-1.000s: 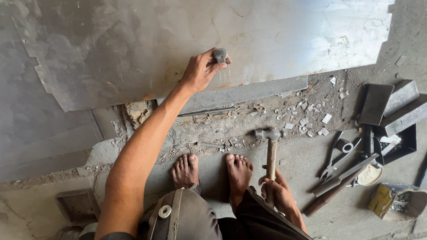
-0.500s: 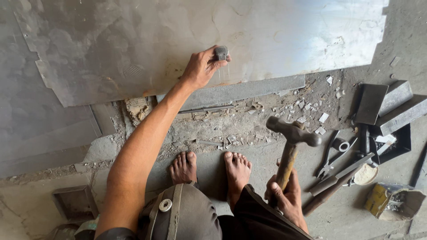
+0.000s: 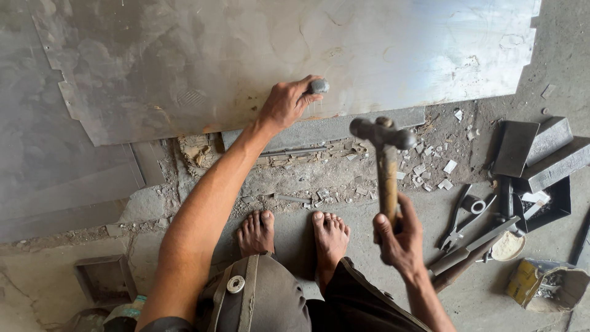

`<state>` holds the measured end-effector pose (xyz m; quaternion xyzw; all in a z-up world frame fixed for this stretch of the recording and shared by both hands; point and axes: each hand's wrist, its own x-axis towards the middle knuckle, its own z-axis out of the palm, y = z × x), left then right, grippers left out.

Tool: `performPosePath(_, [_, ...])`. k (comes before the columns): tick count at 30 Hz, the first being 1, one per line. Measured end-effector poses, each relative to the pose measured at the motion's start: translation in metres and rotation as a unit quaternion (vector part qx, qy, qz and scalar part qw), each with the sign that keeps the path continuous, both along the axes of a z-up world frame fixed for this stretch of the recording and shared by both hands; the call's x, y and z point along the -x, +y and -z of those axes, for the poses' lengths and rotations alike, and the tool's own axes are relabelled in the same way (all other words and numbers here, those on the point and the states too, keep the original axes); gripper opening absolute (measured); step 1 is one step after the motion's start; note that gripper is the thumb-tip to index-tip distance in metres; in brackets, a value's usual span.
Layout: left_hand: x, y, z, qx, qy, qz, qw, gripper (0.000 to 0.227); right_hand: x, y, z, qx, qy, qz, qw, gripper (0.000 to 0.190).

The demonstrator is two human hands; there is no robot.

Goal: The person uses a hammer and a metal rod to shape a large metal sheet placed on a concrete floor. They repeatedly strike the rod along the edges and surface of the sheet to bend or flatten it, occasionally lifting and repositioning the sheet to access different areas.

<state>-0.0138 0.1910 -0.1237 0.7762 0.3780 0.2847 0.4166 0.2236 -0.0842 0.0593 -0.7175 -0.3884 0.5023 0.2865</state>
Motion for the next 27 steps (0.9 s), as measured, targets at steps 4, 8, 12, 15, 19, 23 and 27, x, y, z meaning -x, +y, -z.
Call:
performPosePath(4, [-0.002,-0.009,0.023,-0.089,-0.047,0.007,0.995,0.021,-0.010,0.033,-0.020,-0.337,0.090,-0.054,0.936,0.045])
performPosePath(8, [-0.003,-0.013,0.031,-0.108,-0.028,0.001,0.994,0.020,-0.012,0.045,-0.028,-0.367,0.136,-0.082,0.917,0.031])
performPosePath(12, [-0.003,-0.012,0.017,-0.098,-0.015,0.003,0.995,0.022,-0.004,0.061,0.010,-0.097,-0.238,-0.169,0.951,0.028])
performPosePath(15, [0.003,-0.012,-0.002,-0.059,-0.033,-0.008,0.998,0.026,0.019,0.045,0.026,0.122,-0.029,-0.089,0.988,0.047])
performPosePath(19, [0.002,0.003,-0.005,0.145,-0.224,-0.072,0.961,0.015,0.037,-0.035,0.033,0.143,0.027,-0.023,0.989,0.050])
performPosePath(23, [0.008,0.009,-0.011,0.200,-0.262,-0.037,0.943,0.017,0.043,-0.082,0.052,0.121,0.106,0.033,0.986,0.043])
performPosePath(27, [0.003,0.012,-0.025,0.129,-0.154,0.009,0.980,0.016,0.028,-0.087,0.048,0.199,0.104,0.137,0.965,0.041])
